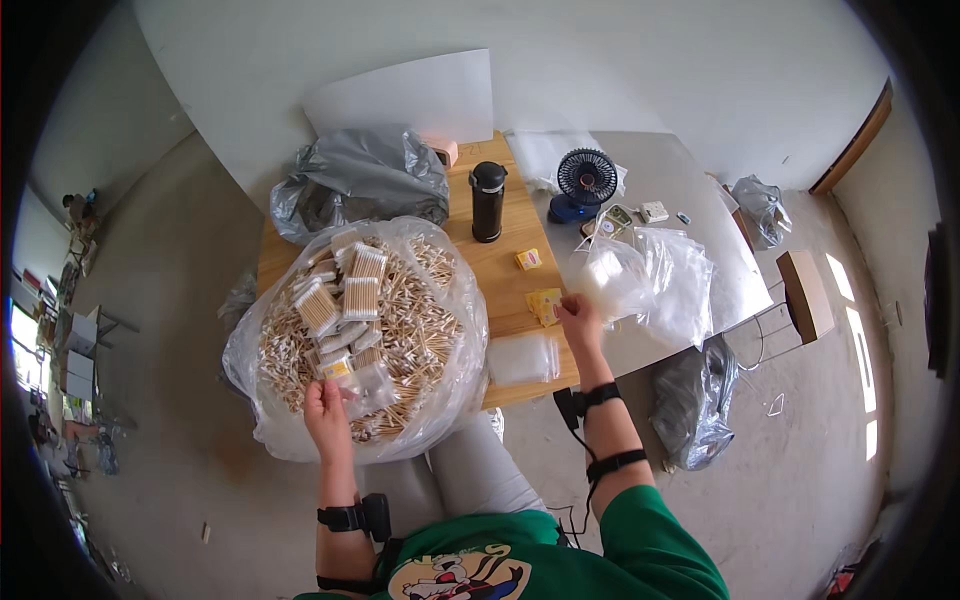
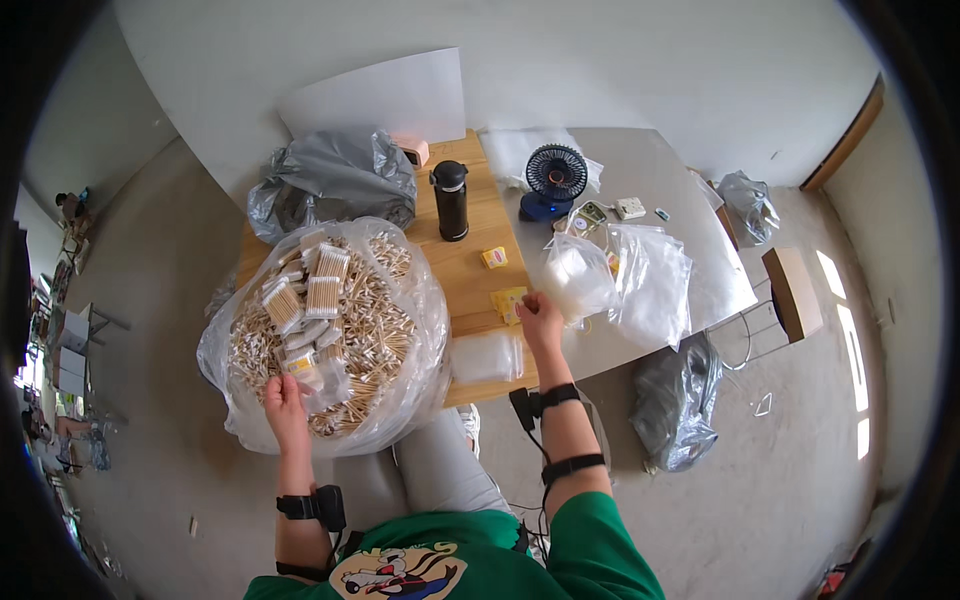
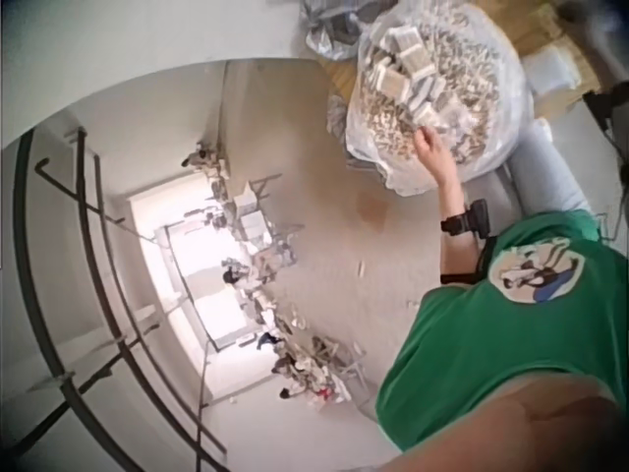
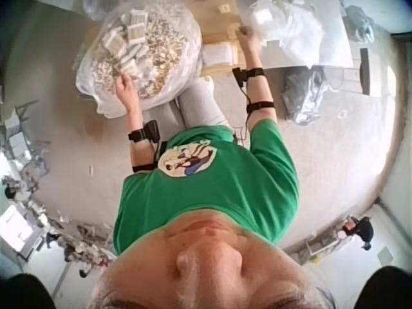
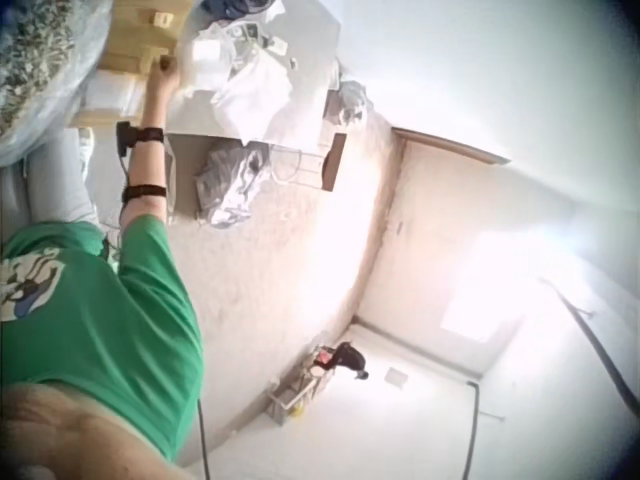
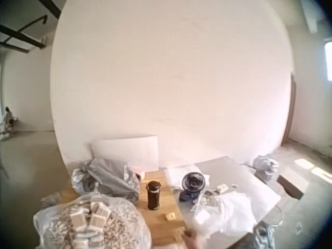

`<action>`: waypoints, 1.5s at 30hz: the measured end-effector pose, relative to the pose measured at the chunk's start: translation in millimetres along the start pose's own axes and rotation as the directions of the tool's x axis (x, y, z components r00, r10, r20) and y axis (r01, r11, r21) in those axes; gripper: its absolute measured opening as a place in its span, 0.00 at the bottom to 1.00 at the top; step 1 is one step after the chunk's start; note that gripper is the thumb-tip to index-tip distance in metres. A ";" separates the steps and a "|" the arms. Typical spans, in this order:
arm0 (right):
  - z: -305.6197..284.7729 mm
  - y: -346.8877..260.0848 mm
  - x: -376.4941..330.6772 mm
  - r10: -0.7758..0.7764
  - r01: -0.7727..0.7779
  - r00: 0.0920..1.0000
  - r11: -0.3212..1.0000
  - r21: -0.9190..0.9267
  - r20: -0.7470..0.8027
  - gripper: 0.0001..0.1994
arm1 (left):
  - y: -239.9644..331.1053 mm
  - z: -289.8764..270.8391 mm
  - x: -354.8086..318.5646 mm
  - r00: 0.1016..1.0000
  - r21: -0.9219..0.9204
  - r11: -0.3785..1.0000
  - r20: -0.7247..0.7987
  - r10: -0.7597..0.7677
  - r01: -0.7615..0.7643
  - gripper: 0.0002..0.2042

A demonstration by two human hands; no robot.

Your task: The recorder is packing small yellow-labeled packets into plastic bags filled with wooden sticks/splinters.

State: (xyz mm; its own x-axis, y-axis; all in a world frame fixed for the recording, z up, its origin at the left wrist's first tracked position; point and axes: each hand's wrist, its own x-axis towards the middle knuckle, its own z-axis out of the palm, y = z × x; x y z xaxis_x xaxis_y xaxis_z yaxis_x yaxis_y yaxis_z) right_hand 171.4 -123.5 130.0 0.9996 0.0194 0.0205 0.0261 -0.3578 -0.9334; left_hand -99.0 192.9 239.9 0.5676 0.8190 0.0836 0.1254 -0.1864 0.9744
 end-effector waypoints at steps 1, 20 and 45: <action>7.8 14.1 8.6 0.001 -0.001 1.000 1.000 0.002 -0.002 0.08 | 2.4 4.7 -2.1 0.999 -0.033 0.999 0.043 -0.015 0.017 0.11; 6.8 -93.1 -133.5 -0.094 -0.241 0.876 0.764 0.599 0.472 0.11 | 14.0 120.5 -63.9 0.883 -0.032 0.994 0.457 0.108 -0.105 0.06; 59.8 -9.6 -115.5 -0.373 0.594 0.803 0.429 -0.681 0.465 0.28 | -21.0 -29.8 21.3 0.945 0.593 0.740 0.139 0.295 -0.318 0.11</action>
State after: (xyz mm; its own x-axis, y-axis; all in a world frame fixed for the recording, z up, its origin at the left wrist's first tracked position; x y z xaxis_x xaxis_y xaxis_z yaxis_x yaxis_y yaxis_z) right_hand 55.1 -66.5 115.2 0.7878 0.5834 0.1975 0.6120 -0.7776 -0.1440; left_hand -113.8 230.5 227.4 0.6864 0.6439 0.3379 0.3946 -0.7201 0.5707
